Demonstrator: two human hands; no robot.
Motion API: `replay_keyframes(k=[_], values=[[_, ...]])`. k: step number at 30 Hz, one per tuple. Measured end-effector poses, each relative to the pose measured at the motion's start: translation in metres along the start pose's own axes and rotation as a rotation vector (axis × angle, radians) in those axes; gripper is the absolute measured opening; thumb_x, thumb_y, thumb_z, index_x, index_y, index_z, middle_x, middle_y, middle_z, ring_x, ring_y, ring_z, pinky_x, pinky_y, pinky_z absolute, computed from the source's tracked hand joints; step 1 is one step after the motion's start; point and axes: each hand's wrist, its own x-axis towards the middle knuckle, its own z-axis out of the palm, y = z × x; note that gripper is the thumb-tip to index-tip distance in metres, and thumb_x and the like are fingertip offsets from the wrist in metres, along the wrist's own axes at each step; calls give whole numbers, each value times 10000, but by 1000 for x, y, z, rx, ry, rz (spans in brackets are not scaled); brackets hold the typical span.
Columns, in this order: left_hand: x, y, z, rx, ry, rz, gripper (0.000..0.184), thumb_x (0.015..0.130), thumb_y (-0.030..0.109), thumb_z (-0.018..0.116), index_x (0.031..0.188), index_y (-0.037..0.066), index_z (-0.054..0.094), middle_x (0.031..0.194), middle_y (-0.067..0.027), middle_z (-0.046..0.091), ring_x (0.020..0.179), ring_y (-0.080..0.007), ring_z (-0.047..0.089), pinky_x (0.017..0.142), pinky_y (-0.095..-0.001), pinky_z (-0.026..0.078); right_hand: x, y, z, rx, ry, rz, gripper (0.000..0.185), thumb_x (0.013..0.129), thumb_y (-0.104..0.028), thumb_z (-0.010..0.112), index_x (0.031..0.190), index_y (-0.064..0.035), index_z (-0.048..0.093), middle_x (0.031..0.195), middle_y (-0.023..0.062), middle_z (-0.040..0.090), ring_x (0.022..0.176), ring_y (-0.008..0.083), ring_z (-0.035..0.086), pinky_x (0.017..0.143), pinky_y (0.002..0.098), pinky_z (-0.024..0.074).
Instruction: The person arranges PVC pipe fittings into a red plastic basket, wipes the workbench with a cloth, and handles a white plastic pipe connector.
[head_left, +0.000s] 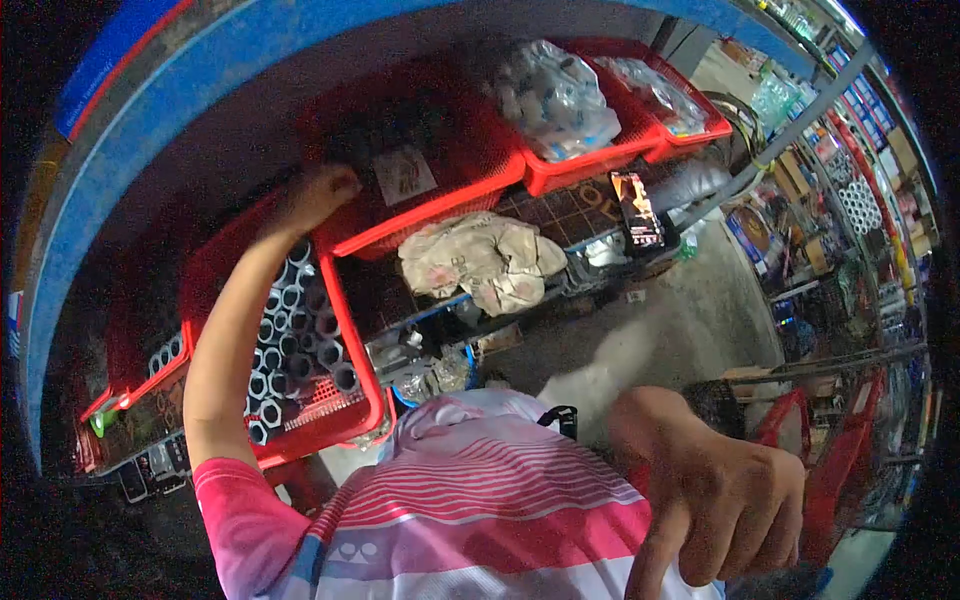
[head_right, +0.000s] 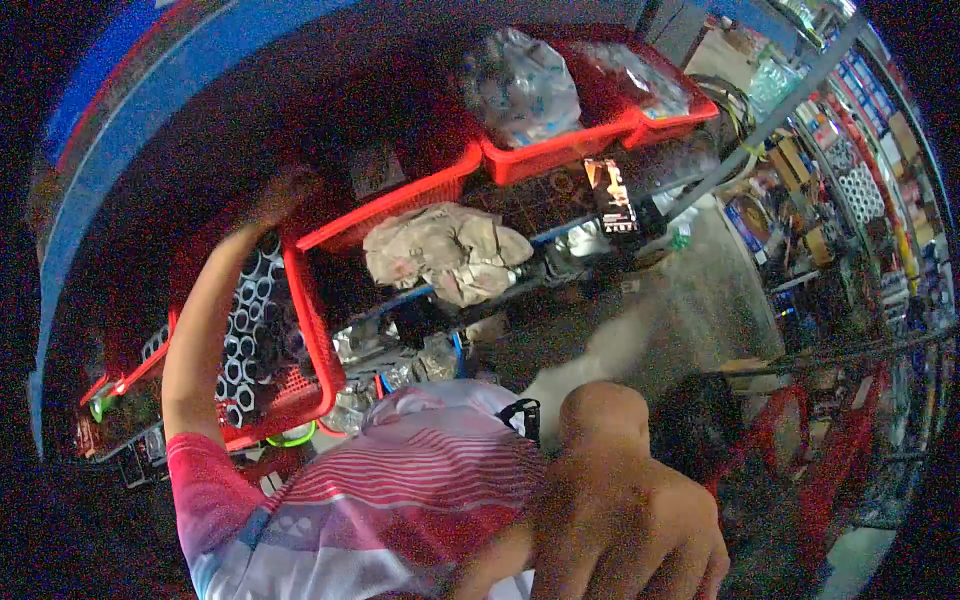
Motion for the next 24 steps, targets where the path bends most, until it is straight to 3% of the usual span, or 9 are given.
replay_keyframes(k=[3,9,12,13,16,17,20,23,24], values=[[3,-11,8,-47,-14,4,246,828,250,542,855,11,598,776,-168,611,717,-269,593,659,-394,444,8,6,5,-20,149,-40,451,926,-165,363,492,-115,247,457,16,251,409,123,278,855,501,417],[10,-21,4,-149,-29,-22,243,830,240,545,882,11,604,812,-168,618,759,-250,596,695,-367,449,8,11,-4,-9,173,-19,457,917,-163,381,480,-107,262,449,13,248,408,127,283,843,511,428],[11,-28,3,-187,-6,-20,245,823,243,550,906,21,611,833,-167,621,773,-247,597,705,-363,452,7,20,-14,-106,73,-190,447,900,-164,422,486,-105,265,447,13,271,411,139,301,885,525,407],[12,-20,-1,-144,-42,-11,249,816,246,557,922,28,615,847,-165,623,776,-247,598,709,-363,454,8,22,-21,-169,158,-211,363,864,-147,439,509,-125,364,451,19,342,398,130,349,782,511,450],[3,20,-28,40,6,-69,260,805,238,563,960,35,610,890,-161,626,784,-249,600,728,-367,459,-6,21,-55,-233,209,-70,309,830,-175,479,536,-88,450,522,57,454,485,209,486,708,574,449],[4,16,-29,52,19,-85,260,805,238,563,960,35,610,890,-161,626,784,-249,600,728,-367,459,-10,24,-67,-856,465,363,215,760,-163,542,567,-83,489,562,31,512,502,183,504,664,439,462],[22,-20,3,148,160,122,262,806,231,554,979,40,603,912,-163,626,814,-259,597,760,-379,458,-38,32,-160,-963,787,942,163,786,-182,578,748,-24,574,700,19,600,606,103,532,639,269,442],[59,-43,26,-329,111,130,286,789,195,560,1030,42,582,982,-172,606,911,-277,577,800,-401,453,-81,61,-248,-1259,670,1122,215,806,-217,587,851,-7,579,718,66,581,698,153,548,635,306,435],[65,-30,29,-879,112,-32,312,779,172,560,1062,41,566,1039,-172,585,961,-285,557,822,-412,445,-92,69,-271,-1398,543,1222,227,805,-230,587,866,-12,582,738,83,595,713,167,558,652,319,436]])
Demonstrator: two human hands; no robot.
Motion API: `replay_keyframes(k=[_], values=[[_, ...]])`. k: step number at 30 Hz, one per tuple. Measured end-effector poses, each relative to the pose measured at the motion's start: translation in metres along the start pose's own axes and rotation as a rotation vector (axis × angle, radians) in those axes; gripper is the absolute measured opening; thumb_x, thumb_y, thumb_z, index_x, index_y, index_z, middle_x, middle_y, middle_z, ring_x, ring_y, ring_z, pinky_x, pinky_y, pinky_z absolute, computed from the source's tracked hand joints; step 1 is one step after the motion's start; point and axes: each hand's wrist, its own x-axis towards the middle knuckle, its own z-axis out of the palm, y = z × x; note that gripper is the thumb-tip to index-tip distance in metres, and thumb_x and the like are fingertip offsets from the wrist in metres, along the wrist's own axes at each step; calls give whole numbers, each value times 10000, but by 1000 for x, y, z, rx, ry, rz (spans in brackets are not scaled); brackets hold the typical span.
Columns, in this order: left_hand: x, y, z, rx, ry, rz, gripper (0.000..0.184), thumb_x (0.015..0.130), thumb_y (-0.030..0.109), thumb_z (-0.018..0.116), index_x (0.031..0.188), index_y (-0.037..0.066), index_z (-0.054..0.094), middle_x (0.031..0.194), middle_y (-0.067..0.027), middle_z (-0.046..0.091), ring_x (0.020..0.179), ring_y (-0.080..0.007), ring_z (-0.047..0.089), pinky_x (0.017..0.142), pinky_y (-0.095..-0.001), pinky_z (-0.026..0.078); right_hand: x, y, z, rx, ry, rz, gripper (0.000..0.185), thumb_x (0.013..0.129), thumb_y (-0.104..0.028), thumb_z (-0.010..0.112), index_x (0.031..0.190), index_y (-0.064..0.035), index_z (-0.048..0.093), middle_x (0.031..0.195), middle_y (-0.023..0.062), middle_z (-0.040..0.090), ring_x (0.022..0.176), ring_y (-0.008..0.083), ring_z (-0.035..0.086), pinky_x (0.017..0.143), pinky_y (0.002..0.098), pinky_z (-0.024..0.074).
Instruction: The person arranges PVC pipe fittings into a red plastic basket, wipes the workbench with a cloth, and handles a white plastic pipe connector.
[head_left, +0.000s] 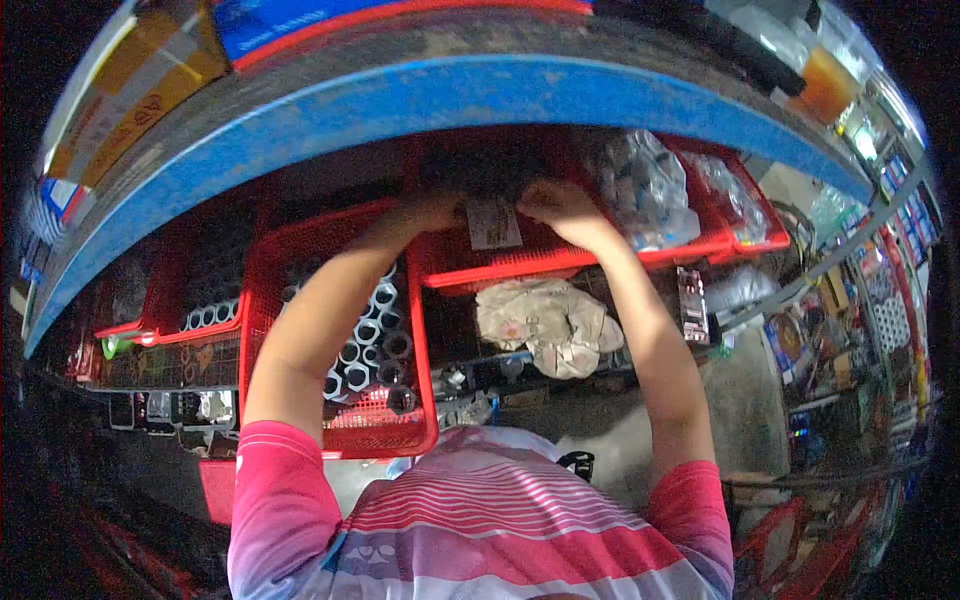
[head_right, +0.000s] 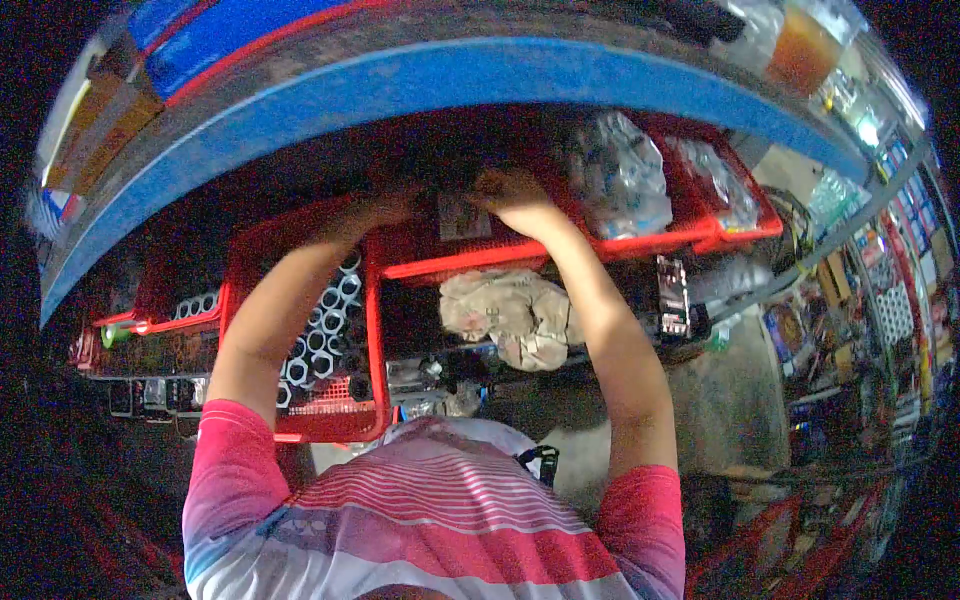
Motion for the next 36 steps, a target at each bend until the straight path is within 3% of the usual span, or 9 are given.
replay_keyframes(k=[2,6,9,12,18,22,24,29,36], values=[[-11,39,22,-531,85,-145,345,768,150,560,1094,40,550,1095,-172,564,1011,-293,537,843,-423,436,33,37,16,-187,19,-183,231,782,-253,594,902,-56,593,846,134,620,808,258,591,735,367,449],[-16,-25,-7,859,272,129,396,815,198,468,1179,44,493,1229,-147,492,1068,-333,495,924,-456,389,63,68,35,-383,91,-205,273,764,-277,584,956,-83,597,931,152,612,888,328,578,792,420,452],[-10,-13,-3,271,355,-213,445,782,251,521,1189,72,499,1238,-164,479,1086,-356,479,938,-460,379,90,117,43,-502,-59,19,337,764,-326,557,1011,-100,592,1001,168,593,956,345,554,841,441,443],[-2,11,-9,1051,-232,-237,510,742,285,571,1216,113,489,1218,-198,487,1125,-353,457,949,-456,369,118,199,68,-558,-18,-126,401,779,-350,523,1093,-103,557,1095,179,556,1026,342,522,873,446,434],[26,-62,-4,346,196,-276,516,814,310,466,1297,140,398,1315,-188,394,1237,-329,332,1029,-422,280,120,227,75,-423,-111,-111,469,798,-291,505,1218,-86,463,1202,175,499,1097,317,485,895,434,428],[37,-86,-21,459,609,311,409,845,132,379,1229,2,433,1203,-246,473,1126,-369,445,975,-436,346,134,224,77,-771,-50,-57,481,777,-342,539,1200,-118,496,1210,150,504,1100,292,494,893,418,432],[34,-84,-20,1123,288,-159,380,836,131,386,1175,-4,489,1195,-234,483,1114,-372,456,954,-439,360,121,212,75,-812,-110,61,481,767,-369,553,1185,-135,517,1211,140,507,1098,284,498,889,413,435],[-11,4,20,822,583,57,304,805,122,423,1043,5,571,1070,-225,559,1000,-353,537,857,-457,418,111,145,50,-786,-240,130,509,687,-376,633,1127,-129,565,1188,129,530,1082,305,508,901,424,421],[-15,12,-8,984,119,-263,347,807,247,475,1061,22,547,1032,-213,573,963,-351,552,801,-455,438,119,196,37,-403,8,-170,638,611,-382,705,1155,-93,540,1148,137,557,1093,299,498,944,402,387]])
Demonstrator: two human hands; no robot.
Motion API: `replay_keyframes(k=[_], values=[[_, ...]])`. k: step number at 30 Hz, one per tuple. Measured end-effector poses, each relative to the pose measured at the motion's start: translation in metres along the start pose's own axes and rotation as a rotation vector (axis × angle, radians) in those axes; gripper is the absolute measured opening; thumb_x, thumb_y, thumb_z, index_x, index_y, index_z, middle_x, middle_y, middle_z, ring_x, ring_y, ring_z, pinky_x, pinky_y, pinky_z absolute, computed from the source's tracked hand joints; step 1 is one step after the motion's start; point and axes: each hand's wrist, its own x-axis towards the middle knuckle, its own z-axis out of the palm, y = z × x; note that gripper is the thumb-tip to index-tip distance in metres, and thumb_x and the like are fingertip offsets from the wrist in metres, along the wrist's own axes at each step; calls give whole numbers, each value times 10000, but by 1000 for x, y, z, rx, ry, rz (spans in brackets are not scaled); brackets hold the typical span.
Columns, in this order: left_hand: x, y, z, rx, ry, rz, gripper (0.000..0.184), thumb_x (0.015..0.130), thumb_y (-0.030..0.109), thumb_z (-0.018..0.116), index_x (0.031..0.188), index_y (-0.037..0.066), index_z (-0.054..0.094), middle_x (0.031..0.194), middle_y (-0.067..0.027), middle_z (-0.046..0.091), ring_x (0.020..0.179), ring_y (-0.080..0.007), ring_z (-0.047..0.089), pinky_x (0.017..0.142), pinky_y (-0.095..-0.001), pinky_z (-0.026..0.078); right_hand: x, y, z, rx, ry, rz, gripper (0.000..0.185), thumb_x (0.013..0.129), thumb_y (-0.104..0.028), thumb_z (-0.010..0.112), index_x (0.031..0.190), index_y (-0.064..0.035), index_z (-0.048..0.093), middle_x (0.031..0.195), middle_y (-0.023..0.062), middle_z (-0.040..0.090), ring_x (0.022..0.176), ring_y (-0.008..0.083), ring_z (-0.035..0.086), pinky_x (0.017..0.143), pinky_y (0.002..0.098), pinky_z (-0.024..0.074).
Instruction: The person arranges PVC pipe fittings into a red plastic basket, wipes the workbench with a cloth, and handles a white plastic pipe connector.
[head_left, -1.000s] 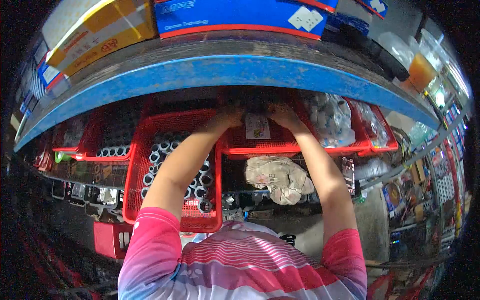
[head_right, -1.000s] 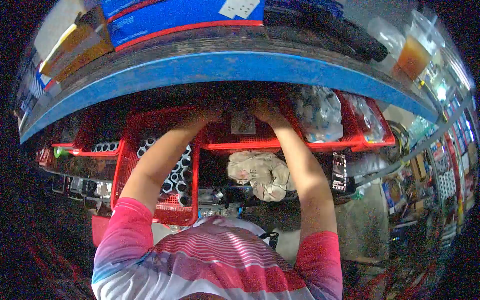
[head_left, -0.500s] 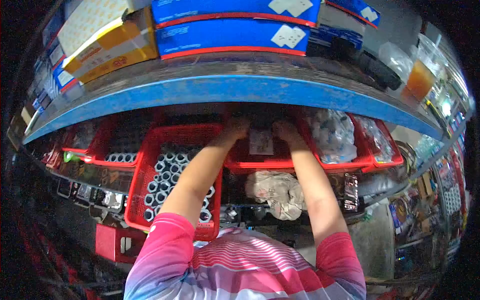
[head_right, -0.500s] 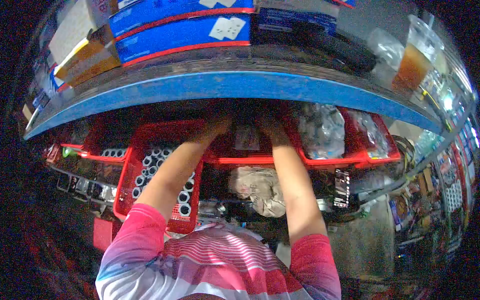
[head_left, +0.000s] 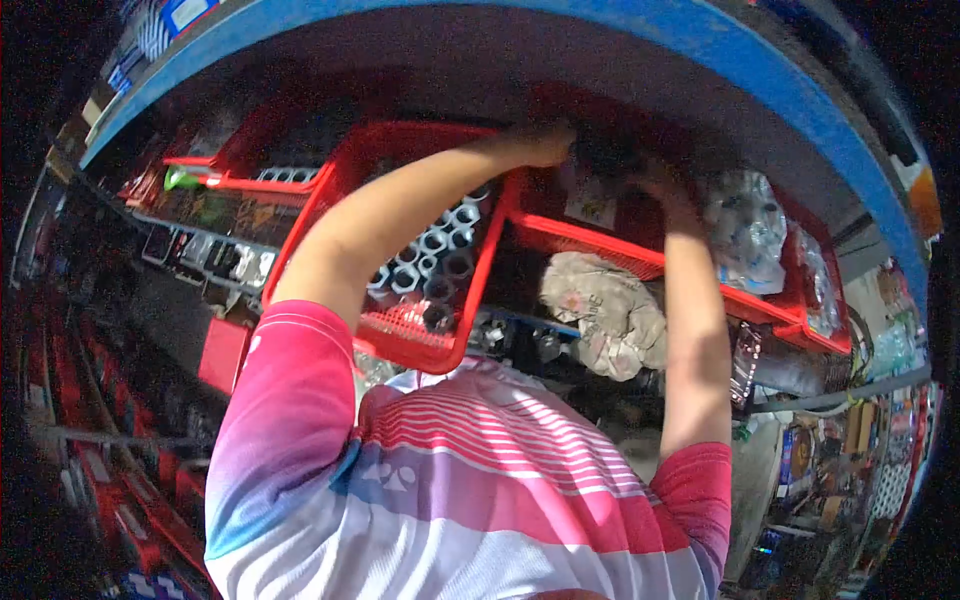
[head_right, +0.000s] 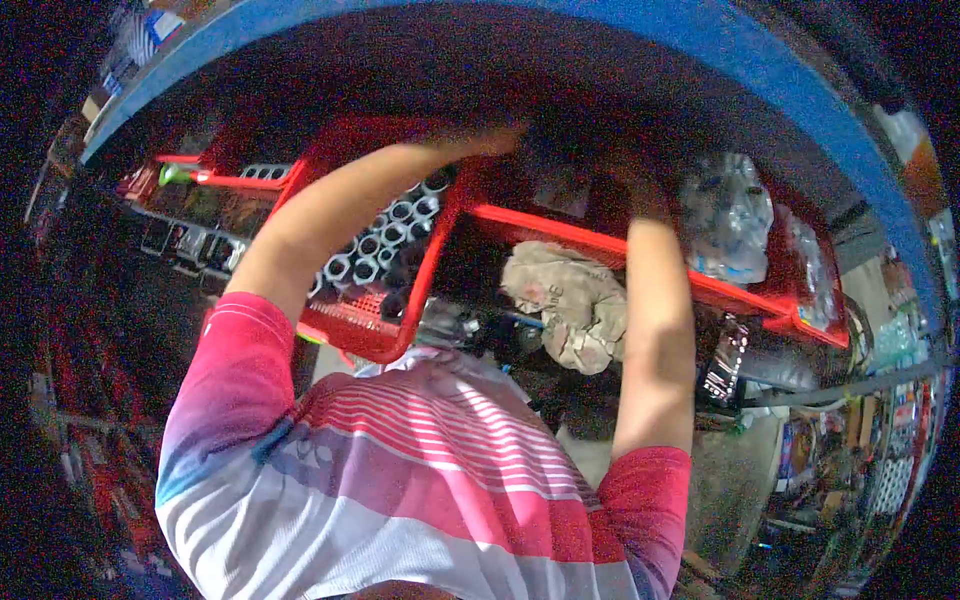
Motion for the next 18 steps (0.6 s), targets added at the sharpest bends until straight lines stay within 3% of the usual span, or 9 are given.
replay_keyframes(k=[4,6,7,9,10,11,13,15,18], values=[[-114,38,-69,-100,119,115,411,797,338,522,1062,24,534,1005,-210,577,913,-359,566,767,-431,452,27,40,41,-78,274,-44,629,633,-384,708,1162,-89,536,1143,117,564,1087,284,501,951,400,374],[-172,63,-105,22,122,81,359,773,309,553,1007,37,558,963,-193,579,883,-358,559,734,-421,458,15,13,0,154,-5,-3,549,692,-373,682,1143,-89,548,1134,111,570,1070,263,510,940,407,376],[-192,59,-112,60,224,272,285,726,261,592,892,31,572,881,-167,580,829,-350,564,702,-418,458,17,17,4,153,-14,-11,549,692,-373,682,1143,-89,548,1134,111,570,1070,263,510,940,407,376],[-238,62,-125,24,230,272,237,660,223,631,767,26,553,790,-129,556,745,-320,566,647,-394,453,20,41,12,600,-119,-80,512,737,-394,646,1147,-103,549,1102,117,582,1045,279,521,928,412,380],[-257,66,-129,-61,163,200,248,644,217,641,773,28,548,802,-128,558,745,-323,564,644,-388,454,22,27,4,598,-133,-84,512,737,-394,646,1147,-103,549,1102,117,582,1045,279,521,928,412,380],[-275,64,-130,-42,118,132,275,639,217,650,814,35,540,800,-124,559,748,-325,567,644,-391,452,18,-2,-16,241,-163,-23,498,755,-397,625,1151,-106,544,1100,119,579,1041,295,520,926,419,381],[-300,60,-129,-95,32,54,336,636,182,668,903,41,522,840,-123,580,791,-313,583,684,-378,461,3,-53,-48,-109,-197,33,484,774,-401,604,1156,-110,539,1099,120,575,1037,311,518,924,426,382],[-317,49,-124,-144,6,35,362,635,168,673,940,43,522,863,-125,588,810,-308,587,700,-374,463,-13,-82,-69,-316,227,-51,498,775,-404,587,1175,-116,522,1118,118,563,1037,335,512,924,436,381],[-333,39,-108,-206,-5,-36,448,640,143,679,1052,49,528,971,-140,592,890,-304,581,746,-368,460,-25,-61,-90,-465,315,-199,468,788,-360,582,1182,-116,513,1142,114,553,1039,331,515,922,423,392]])
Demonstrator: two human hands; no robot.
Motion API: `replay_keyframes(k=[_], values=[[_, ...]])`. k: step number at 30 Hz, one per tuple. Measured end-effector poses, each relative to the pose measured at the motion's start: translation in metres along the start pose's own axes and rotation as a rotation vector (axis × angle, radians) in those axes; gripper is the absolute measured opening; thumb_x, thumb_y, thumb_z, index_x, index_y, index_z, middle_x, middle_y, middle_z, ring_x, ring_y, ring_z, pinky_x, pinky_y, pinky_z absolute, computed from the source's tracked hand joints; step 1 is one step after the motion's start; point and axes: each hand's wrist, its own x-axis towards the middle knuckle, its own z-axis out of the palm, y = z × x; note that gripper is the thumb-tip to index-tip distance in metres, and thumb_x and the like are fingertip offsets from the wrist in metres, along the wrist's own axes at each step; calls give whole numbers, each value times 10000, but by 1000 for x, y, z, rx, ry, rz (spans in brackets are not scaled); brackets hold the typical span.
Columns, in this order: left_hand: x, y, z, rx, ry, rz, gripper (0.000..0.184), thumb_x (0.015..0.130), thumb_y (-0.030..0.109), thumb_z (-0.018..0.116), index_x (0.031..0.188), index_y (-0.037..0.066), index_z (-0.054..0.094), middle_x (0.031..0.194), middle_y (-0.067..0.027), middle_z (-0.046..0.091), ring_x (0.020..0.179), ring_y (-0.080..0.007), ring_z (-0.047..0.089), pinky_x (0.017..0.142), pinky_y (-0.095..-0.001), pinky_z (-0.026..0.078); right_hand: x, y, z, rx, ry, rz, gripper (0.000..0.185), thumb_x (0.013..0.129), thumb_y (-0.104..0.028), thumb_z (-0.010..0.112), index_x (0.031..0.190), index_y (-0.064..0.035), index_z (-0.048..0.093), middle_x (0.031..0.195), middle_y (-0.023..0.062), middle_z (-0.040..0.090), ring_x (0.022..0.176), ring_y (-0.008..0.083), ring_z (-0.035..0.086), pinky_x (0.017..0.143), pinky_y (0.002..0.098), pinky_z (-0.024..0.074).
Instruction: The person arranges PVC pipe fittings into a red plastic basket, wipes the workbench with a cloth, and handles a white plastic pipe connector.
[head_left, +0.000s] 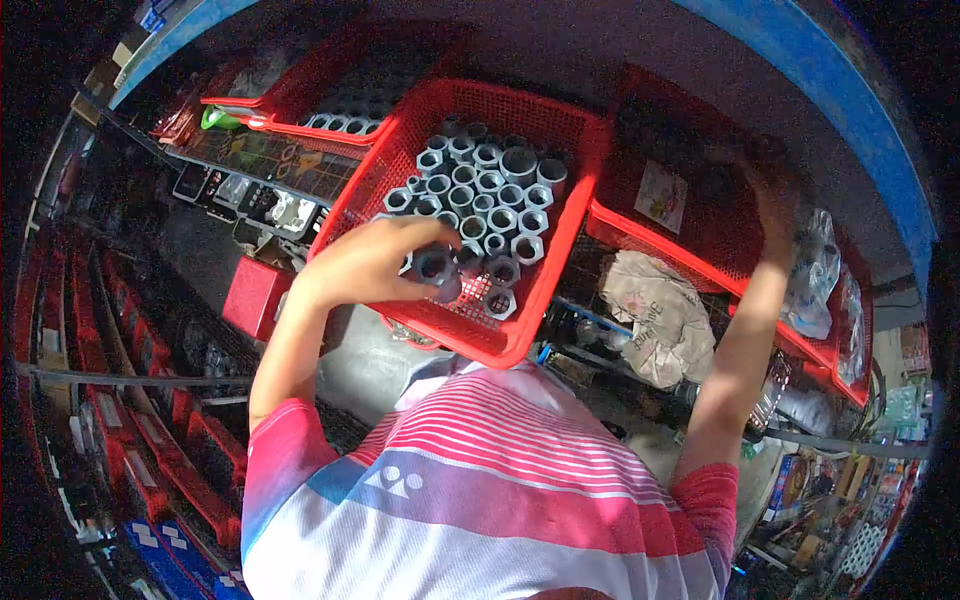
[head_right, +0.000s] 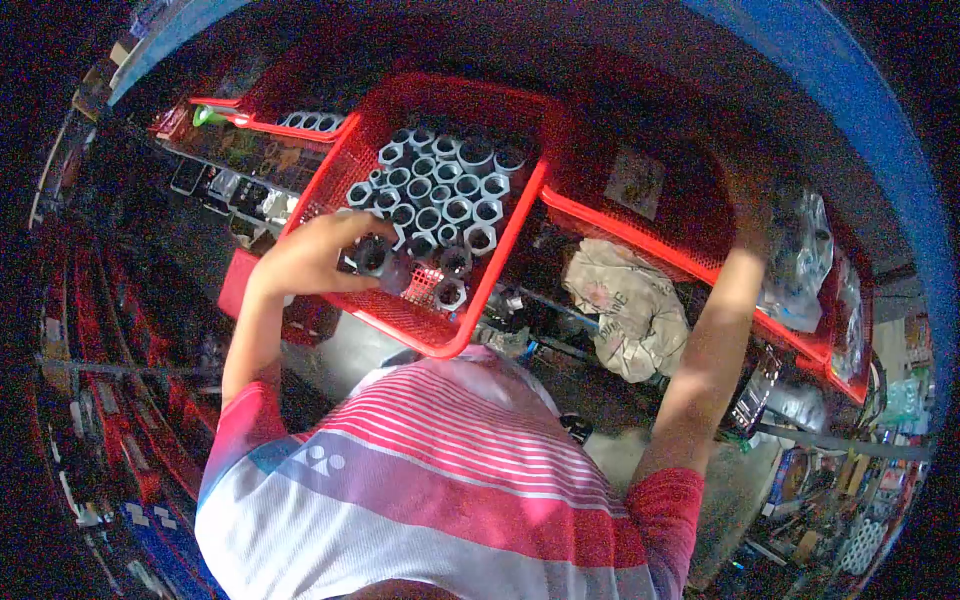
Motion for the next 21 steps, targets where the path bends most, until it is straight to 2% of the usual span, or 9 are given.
replay_keyframes(k=[1,3,5,7,9,10,16,18,21], values=[[-1,0,4,-9,-42,-25,457,641,143,678,1063,50,531,986,-141,590,903,-306,579,758,-368,460,-3,3,-11,-47,37,-47,459,792,-345,581,1184,-116,510,1150,113,549,1040,329,516,921,419,396],[-1,-2,14,-29,-79,-57,466,641,142,678,1075,51,534,1000,-143,588,915,-307,577,770,-368,461,-10,-16,-66,-122,92,-33,439,791,-195,604,1198,-76,492,1142,107,556,1020,270,542,909,364,415],[-1,-6,21,-25,-130,-17,480,639,142,673,1094,58,544,1020,-146,580,919,-316,573,785,-371,465,-46,-73,-100,894,332,407,498,725,-167,688,1157,-7,500,1113,127,566,1006,254,542,902,362,413],[6,-2,24,-42,-188,-53,478,638,144,669,1092,56,548,1033,-145,575,920,-317,573,786,-374,468,-80,-89,-108,992,376,747,485,657,-41,718,1095,8,516,1023,95,573,939,200,555,832,323,450],[12,3,28,-53,-265,-106,439,637,138,649,1056,39,564,1065,-129,552,895,-320,575,757,-383,481,-89,-122,-137,1146,439,535,458,646,-17,720,1059,-4,522,972,69,568,924,190,556,795,309,462],[13,3,30,-54,-267,-106,439,637,138,649,1056,39,564,1065,-129,552,895,-320,575,757,-383,481,-101,-124,-140,1145,438,537,458,646,-17,720,1059,-4,522,972,69,568,924,190,556,795,309,462],[19,-18,55,181,-181,2,366,636,108,627,992,35,585,1013,-102,521,844,-299,580,705,-379,492,-168,-134,-137,966,358,670,486,637,-85,736,1062,1,516,1015,81,553,917,200,551,802,300,443],[21,-22,60,286,-146,169,354,640,104,625,987,44,594,1015,-87,528,901,-260,566,722,-362,490,-178,-141,-141,1046,377,742,489,616,-93,735,1050,-3,526,1012,80,557,925,200,549,833,311,429],[28,-19,57,317,-152,222,404,611,122,662,1002,61,579,1011,-68,539,960,-236,533,787,-345,463,-188,-149,-146,1047,368,796,480,590,-48,723,1030,-1,537,996,79,564,939,205,545,859,324,420]])
